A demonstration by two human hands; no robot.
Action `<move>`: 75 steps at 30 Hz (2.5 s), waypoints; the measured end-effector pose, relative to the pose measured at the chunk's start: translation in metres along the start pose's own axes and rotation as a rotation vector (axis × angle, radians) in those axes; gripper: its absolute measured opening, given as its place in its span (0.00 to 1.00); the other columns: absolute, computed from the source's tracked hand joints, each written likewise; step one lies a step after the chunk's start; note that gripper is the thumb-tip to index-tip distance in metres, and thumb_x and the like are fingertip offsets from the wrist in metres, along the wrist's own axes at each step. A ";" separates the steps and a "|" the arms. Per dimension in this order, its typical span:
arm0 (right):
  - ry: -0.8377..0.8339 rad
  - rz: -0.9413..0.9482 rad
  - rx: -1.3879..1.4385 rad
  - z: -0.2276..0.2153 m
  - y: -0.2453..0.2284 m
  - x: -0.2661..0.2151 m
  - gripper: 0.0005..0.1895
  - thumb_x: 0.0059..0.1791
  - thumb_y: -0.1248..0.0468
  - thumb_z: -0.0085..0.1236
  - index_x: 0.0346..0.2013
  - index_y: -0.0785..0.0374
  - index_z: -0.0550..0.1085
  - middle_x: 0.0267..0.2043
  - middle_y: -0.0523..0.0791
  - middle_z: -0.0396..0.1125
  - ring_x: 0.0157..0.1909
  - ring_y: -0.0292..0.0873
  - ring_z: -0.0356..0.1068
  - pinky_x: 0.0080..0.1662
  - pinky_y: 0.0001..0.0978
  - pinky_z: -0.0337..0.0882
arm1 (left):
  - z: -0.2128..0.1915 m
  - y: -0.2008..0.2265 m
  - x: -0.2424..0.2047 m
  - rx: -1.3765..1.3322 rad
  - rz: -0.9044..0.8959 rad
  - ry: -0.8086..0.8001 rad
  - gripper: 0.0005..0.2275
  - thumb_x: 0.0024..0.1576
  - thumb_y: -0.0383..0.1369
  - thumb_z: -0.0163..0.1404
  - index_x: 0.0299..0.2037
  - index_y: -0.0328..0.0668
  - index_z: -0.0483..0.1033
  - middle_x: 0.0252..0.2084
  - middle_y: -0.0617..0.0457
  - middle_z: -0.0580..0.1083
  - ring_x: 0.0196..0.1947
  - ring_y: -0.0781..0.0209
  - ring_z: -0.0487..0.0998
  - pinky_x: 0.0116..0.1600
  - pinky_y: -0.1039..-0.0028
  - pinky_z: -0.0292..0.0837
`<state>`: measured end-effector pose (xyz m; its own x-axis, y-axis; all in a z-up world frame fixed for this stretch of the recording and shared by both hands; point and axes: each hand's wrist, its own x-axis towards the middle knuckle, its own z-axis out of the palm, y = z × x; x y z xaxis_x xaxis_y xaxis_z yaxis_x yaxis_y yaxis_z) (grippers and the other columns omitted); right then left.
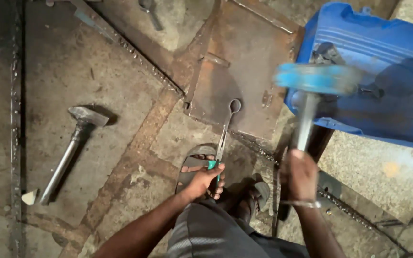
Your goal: The person sits on the workshop floor holding a metal ring with pliers while heating it with a gas torch until it glows, then hammers it on a steel plate and dips it into a blue bin of scrap and parts. They repeat the heating, hammering and dipping cycle on the ring.
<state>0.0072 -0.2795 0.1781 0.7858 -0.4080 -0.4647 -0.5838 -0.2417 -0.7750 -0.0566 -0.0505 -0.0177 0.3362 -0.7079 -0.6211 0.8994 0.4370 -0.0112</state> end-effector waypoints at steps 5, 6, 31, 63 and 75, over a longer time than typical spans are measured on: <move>-0.019 -0.843 0.224 0.009 -0.029 -0.026 0.19 0.60 0.48 0.47 0.39 0.61 0.69 0.25 0.41 0.65 0.22 0.33 0.64 0.26 0.26 0.66 | -0.001 -0.003 0.008 0.005 -0.019 0.051 0.20 0.57 0.50 0.58 0.35 0.40 0.71 0.24 0.51 0.69 0.19 0.56 0.71 0.22 0.63 0.66; 0.011 -0.949 0.198 0.011 -0.017 -0.021 0.20 0.60 0.46 0.45 0.39 0.60 0.69 0.26 0.41 0.66 0.23 0.34 0.65 0.26 0.25 0.66 | -0.003 -0.002 0.008 0.023 -0.027 0.054 0.20 0.57 0.51 0.58 0.35 0.40 0.71 0.24 0.51 0.70 0.18 0.56 0.71 0.22 0.64 0.66; -0.006 -0.077 -0.437 0.019 0.053 0.002 0.26 0.55 0.43 0.52 0.34 0.64 0.71 0.18 0.45 0.62 0.17 0.43 0.62 0.22 0.40 0.61 | 0.001 -0.001 0.009 0.191 0.051 0.119 0.21 0.58 0.50 0.56 0.34 0.36 0.72 0.22 0.48 0.72 0.15 0.54 0.73 0.19 0.63 0.69; 0.255 0.155 -0.839 -0.082 0.229 0.125 0.47 0.44 0.51 0.70 0.68 0.61 0.54 0.44 0.62 0.68 0.40 0.64 0.68 0.42 0.56 0.69 | 0.017 0.013 -0.022 -0.155 -0.101 -0.128 0.16 0.63 0.48 0.51 0.34 0.46 0.68 0.27 0.54 0.67 0.25 0.59 0.68 0.30 0.68 0.64; 0.467 0.262 0.349 -0.104 0.100 -0.066 0.13 0.45 0.72 0.51 0.43 0.55 0.69 0.37 0.45 0.69 0.38 0.44 0.71 0.40 0.39 0.74 | 0.012 0.014 -0.026 -0.064 -0.044 -0.063 0.17 0.61 0.48 0.55 0.34 0.44 0.69 0.26 0.53 0.68 0.22 0.58 0.69 0.27 0.68 0.64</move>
<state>-0.1237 -0.3683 0.1759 0.4083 -0.7744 -0.4833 -0.5820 0.1871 -0.7914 -0.0494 -0.0330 0.0074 0.3160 -0.7599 -0.5681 0.8946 0.4380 -0.0883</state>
